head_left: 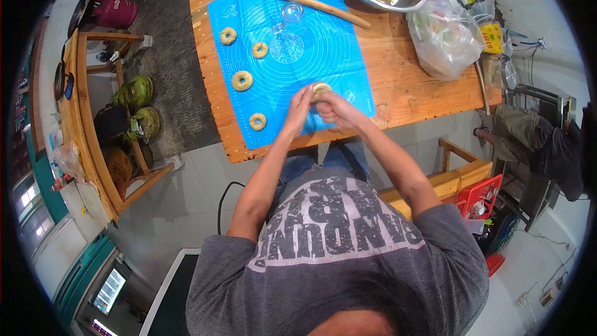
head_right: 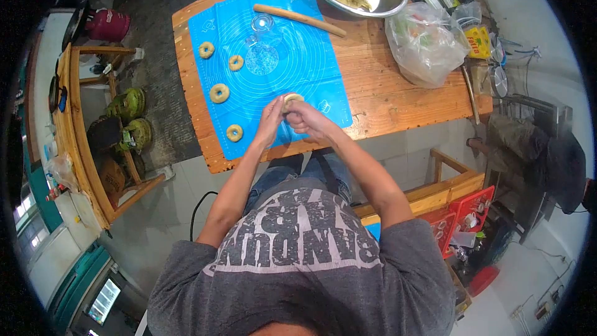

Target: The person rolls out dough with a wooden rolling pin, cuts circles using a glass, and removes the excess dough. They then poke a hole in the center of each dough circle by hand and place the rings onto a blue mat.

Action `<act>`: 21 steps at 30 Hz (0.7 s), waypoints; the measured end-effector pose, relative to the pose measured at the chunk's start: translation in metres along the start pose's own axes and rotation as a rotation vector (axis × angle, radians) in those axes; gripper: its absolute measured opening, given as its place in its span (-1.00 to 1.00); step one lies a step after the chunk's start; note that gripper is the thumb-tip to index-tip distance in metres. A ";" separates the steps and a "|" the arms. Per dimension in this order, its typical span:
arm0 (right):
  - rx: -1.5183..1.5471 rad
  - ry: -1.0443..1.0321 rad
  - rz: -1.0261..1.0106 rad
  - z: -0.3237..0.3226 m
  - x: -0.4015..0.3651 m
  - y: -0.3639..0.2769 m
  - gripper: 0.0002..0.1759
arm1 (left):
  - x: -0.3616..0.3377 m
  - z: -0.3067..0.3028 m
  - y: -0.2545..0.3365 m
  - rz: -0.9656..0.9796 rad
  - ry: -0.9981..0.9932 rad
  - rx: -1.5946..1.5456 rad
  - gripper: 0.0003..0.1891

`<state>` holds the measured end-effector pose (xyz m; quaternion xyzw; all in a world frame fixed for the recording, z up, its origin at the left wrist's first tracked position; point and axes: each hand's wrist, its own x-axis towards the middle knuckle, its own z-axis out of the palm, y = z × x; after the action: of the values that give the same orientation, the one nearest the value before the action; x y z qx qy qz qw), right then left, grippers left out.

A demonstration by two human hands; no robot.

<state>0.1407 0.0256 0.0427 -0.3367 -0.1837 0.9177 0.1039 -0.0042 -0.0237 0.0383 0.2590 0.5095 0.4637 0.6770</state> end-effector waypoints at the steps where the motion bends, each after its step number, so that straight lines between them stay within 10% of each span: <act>1: -0.209 0.051 0.042 0.004 -0.005 -0.007 -0.67 | 0.000 -0.002 -0.005 0.000 -0.011 -0.005 -0.59; 5: -1.532 0.091 -0.322 -0.047 0.019 0.007 -0.75 | 0.009 -0.006 -0.020 0.030 -0.030 0.293 -0.60; 11: -2.125 0.266 -0.248 -0.015 0.011 -0.007 -0.78 | 0.012 0.005 0.012 0.041 0.001 0.533 -0.62; 17: -1.471 0.193 -0.694 -0.024 0.027 -0.002 -0.80 | 0.016 -0.002 -0.004 0.103 0.026 0.279 -0.61; 21: -0.235 0.076 -0.018 -0.001 0.010 -0.013 -0.68 | 0.006 0.005 -0.002 0.032 0.019 -0.021 -0.60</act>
<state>0.1342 0.0409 0.0413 -0.3795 -0.2889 0.8754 0.0790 0.0010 -0.0186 0.0356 0.2555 0.5068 0.4822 0.6674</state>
